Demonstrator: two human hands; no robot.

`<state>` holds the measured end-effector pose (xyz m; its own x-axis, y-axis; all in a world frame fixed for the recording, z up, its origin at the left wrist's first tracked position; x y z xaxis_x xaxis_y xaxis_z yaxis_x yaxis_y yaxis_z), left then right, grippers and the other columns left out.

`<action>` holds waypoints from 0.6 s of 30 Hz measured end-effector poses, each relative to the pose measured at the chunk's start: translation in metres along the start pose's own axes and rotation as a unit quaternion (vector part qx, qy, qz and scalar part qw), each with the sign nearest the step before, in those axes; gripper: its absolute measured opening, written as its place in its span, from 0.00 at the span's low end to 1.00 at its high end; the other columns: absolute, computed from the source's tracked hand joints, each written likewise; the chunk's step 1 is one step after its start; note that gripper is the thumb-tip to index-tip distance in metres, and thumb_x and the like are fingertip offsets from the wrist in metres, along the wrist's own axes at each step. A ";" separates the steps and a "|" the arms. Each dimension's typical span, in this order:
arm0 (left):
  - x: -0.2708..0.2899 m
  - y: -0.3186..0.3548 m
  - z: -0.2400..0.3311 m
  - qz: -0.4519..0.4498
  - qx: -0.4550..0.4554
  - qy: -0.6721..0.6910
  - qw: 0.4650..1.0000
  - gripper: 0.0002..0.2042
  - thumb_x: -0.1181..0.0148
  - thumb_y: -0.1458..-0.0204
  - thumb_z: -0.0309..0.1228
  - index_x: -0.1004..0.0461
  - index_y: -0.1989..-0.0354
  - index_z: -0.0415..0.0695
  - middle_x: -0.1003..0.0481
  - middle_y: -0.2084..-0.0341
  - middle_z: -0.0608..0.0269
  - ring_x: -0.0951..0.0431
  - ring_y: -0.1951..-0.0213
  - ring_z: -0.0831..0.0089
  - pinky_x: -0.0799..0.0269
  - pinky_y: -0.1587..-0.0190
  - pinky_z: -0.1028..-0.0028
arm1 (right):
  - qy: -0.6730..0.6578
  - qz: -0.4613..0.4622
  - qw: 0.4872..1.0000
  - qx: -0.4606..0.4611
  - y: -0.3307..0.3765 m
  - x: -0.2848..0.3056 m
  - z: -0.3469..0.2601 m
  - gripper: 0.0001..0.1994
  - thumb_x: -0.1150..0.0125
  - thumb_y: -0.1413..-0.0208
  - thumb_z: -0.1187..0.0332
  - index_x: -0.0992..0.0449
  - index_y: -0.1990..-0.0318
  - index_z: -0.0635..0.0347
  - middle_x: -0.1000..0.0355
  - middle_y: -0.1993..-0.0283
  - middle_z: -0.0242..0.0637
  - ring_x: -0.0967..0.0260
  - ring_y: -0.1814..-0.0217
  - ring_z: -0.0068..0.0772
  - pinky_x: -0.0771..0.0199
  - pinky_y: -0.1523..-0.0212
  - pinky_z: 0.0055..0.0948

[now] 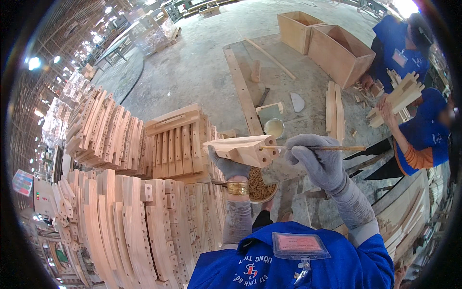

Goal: The person applies glue to the holes of small wooden parts using a brush and places them on a stack. The person repeats this process for multiple wooden parts in a workshop setting.

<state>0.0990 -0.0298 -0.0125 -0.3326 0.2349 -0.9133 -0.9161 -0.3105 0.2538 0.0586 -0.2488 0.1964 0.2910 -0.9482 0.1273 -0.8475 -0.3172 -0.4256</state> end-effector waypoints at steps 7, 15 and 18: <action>0.001 -0.004 0.003 -0.002 -0.009 0.004 1.000 0.30 0.53 0.50 0.60 0.35 0.48 0.48 0.29 0.54 0.56 0.29 0.52 0.54 0.32 0.49 0.50 | -0.115 0.094 0.987 -0.059 0.004 0.013 0.002 0.08 0.49 0.40 0.71 0.28 0.61 0.69 0.27 0.75 0.36 0.31 0.74 0.20 0.30 0.73 0.18; -0.006 -0.004 0.001 0.003 -0.005 0.008 1.000 0.30 0.51 0.52 0.60 0.34 0.49 0.48 0.30 0.53 0.57 0.29 0.52 0.55 0.32 0.50 0.50 | -0.119 0.061 0.987 -0.086 0.012 0.016 0.009 0.09 0.51 0.40 0.71 0.28 0.59 0.69 0.27 0.73 0.35 0.31 0.72 0.19 0.29 0.71 0.18; -0.008 -0.002 -0.001 0.013 -0.007 -0.020 1.000 0.29 0.51 0.52 0.60 0.32 0.51 0.48 0.28 0.56 0.57 0.29 0.53 0.56 0.31 0.51 0.50 | -0.122 0.052 0.987 -0.087 0.012 0.014 0.009 0.09 0.49 0.40 0.71 0.28 0.59 0.68 0.27 0.73 0.34 0.31 0.72 0.19 0.30 0.72 0.17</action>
<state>0.1036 -0.0317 -0.0064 -0.3649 0.2627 -0.8932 -0.9038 -0.3303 0.2721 0.0565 -0.2657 0.1848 0.2784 -0.9505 -0.1381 -0.9359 -0.2362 -0.2615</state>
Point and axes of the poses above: each hand's wrist, its own y-axis away from the middle knuckle, its own x-axis out of the back of the hand, z = x × y, the point moved 7 cm from there along -y, towards the middle knuckle
